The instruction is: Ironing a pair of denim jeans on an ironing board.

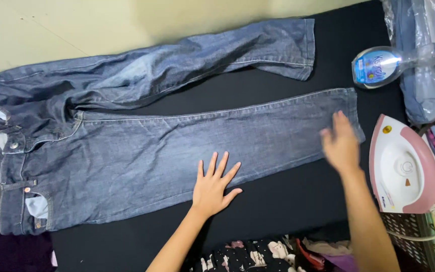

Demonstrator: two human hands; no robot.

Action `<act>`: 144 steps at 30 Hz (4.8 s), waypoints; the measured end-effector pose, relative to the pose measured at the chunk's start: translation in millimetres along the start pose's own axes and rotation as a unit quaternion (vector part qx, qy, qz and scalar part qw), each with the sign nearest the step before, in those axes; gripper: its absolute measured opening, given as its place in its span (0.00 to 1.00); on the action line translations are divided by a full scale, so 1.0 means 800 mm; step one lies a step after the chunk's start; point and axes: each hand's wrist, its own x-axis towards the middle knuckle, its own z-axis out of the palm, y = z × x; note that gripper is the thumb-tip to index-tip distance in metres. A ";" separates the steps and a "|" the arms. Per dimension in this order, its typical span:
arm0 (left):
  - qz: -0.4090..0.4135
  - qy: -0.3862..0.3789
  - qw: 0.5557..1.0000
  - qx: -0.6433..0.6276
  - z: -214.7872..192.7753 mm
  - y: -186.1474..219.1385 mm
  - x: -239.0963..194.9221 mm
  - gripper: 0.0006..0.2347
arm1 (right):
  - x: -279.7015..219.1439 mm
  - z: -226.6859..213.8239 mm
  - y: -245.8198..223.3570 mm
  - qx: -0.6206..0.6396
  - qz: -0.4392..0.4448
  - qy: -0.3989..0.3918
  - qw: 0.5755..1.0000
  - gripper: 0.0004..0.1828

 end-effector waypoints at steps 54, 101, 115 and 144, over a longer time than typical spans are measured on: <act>-0.428 0.454 0.781 -0.015 0.007 -0.110 -0.211 0.25 | -0.081 -0.153 -0.474 0.442 -0.078 -0.210 0.868 0.06; -0.301 0.277 0.912 0.032 0.024 -0.053 -0.099 0.26 | 0.217 0.012 0.286 0.272 0.057 0.431 0.858 0.46; -0.198 0.196 0.960 0.021 -0.038 -0.107 -0.176 0.29 | 0.019 0.030 0.109 -0.098 0.087 0.129 0.983 0.21; -0.187 0.172 0.966 0.041 0.005 -0.076 -0.125 0.32 | -0.138 -0.135 0.197 -0.083 0.342 -0.035 0.935 0.29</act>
